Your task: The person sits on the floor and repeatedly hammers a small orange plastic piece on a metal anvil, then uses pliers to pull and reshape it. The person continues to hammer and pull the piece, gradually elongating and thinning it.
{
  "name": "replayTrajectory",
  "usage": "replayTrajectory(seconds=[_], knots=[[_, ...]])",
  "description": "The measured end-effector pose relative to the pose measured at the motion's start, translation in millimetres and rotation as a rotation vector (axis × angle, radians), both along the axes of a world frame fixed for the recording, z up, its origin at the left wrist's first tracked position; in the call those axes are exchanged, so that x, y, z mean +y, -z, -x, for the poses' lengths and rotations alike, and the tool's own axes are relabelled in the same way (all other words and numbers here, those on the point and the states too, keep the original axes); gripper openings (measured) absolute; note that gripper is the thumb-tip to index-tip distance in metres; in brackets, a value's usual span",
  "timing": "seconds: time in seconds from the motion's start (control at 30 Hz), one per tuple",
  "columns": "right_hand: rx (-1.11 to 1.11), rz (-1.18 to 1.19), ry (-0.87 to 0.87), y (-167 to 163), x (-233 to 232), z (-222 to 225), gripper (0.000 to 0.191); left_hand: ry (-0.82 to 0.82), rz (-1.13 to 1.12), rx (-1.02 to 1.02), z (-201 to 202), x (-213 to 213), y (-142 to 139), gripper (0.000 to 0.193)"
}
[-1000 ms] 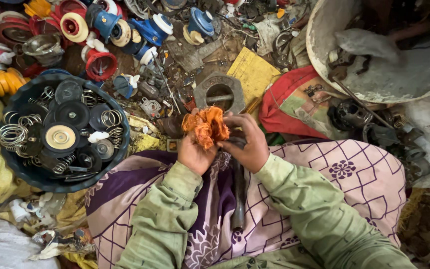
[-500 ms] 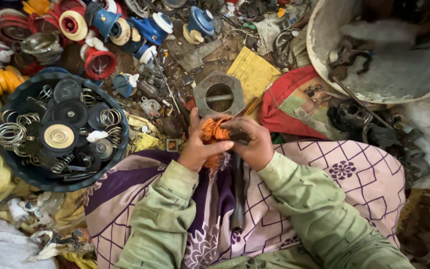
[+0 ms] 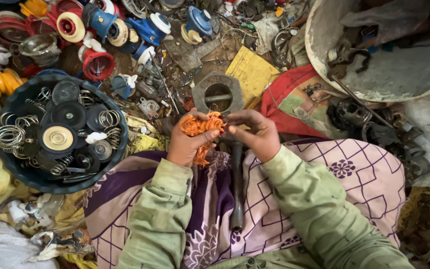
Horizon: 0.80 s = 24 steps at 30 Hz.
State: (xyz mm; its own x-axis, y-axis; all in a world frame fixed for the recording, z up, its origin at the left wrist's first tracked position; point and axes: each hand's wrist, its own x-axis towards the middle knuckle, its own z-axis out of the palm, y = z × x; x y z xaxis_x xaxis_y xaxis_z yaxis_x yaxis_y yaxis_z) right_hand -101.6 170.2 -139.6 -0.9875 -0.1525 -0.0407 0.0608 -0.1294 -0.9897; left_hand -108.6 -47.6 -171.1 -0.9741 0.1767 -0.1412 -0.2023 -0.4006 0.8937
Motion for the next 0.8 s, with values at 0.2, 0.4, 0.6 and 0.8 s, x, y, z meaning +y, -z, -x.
replayTrajectory(seconds=[0.2,0.4,0.6,0.8], knots=[[0.134,-0.236,-0.005,2,-9,-9,0.018,0.103,0.246,0.229,-4,6,-3,0.058],[-0.060,-0.014,0.013,15,-9,-5,0.013,0.092,0.623,0.381,-6,11,-2,0.051],[-0.026,-0.140,0.030,9,-10,-5,0.014,0.123,0.606,0.347,-2,6,2,0.037],[-0.146,0.071,-0.037,6,-3,0,0.017,0.122,0.497,0.227,0,9,4,0.037]])
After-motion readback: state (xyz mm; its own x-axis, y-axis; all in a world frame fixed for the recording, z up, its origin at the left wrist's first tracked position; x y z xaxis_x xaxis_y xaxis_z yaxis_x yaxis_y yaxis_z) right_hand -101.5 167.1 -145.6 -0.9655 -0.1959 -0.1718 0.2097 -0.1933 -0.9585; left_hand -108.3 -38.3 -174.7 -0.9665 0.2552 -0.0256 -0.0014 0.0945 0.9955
